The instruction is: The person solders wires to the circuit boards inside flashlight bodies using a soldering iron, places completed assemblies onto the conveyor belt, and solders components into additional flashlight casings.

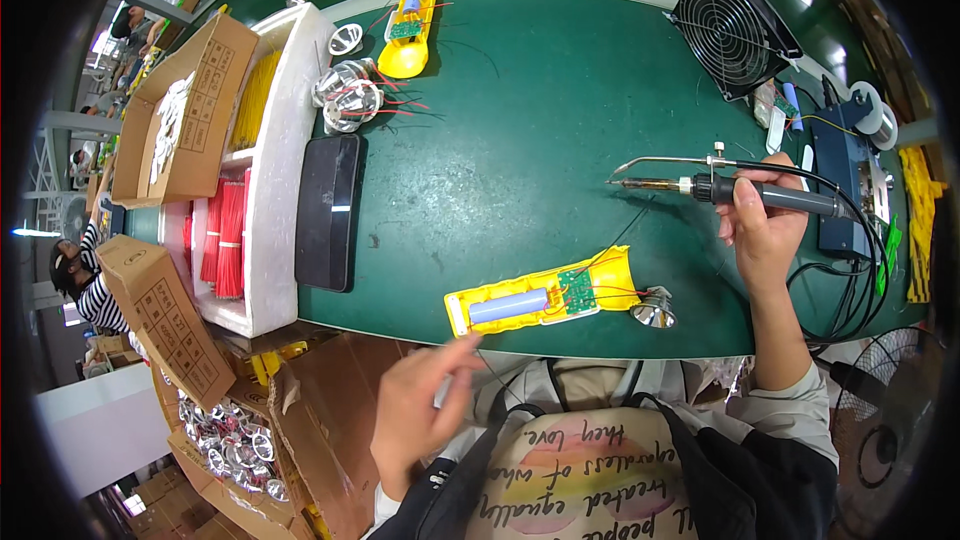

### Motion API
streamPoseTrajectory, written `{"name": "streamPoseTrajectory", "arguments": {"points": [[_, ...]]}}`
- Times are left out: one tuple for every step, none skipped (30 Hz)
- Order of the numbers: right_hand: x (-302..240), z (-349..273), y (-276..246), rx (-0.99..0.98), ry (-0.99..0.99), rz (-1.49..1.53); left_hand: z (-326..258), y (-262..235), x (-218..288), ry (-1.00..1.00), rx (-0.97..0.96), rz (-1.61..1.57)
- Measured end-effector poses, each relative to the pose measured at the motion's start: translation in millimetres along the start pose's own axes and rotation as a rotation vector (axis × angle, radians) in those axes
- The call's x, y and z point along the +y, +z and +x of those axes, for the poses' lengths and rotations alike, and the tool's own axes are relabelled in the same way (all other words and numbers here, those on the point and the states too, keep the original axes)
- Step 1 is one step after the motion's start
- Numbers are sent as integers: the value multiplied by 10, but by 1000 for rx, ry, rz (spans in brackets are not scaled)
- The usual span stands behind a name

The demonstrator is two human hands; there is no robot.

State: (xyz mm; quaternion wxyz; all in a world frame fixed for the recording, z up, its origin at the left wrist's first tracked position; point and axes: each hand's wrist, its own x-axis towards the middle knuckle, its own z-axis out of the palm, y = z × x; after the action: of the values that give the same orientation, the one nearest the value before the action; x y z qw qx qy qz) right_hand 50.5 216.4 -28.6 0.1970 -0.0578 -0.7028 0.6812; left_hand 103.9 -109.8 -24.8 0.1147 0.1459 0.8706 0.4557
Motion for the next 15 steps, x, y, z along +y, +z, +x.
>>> {"name": "streamPoseTrajectory", "arguments": {"points": [[16,2,0,12,0,17,5,5,-9,-1,6,-3],[27,4,-6,6,-3,16,39,21,-17,182,-82,70],[34,11,-10,6,10,11,56,36,-7,363,-168,148],[38,17,-9,6,22,6,57,48,58,358,-128,125],[41,23,-2,1,19,7,58,30,51,357,-122,125],[45,23,3,10,28,-9,64,3,28,387,-82,137],[47,22,4,21,38,-25,75,-13,15,418,-44,149],[46,22,0,21,35,-25,88,-11,25,420,-42,149],[45,21,-8,20,33,-26,106,-2,48,373,26,143],[50,20,-8,17,32,-25,126,7,69,324,94,137],[53,17,-11,16,32,-25,161,15,108,324,95,138],[44,12,-15,9,23,-13,204,22,170,317,172,181],[36,5,-19,2,16,0,259,47,212,310,249,223],[28,-5,-11,1,18,0,344,117,191,408,331,175],[25,-13,-1,-3,1,-2,372,173,161,406,329,175]]}}
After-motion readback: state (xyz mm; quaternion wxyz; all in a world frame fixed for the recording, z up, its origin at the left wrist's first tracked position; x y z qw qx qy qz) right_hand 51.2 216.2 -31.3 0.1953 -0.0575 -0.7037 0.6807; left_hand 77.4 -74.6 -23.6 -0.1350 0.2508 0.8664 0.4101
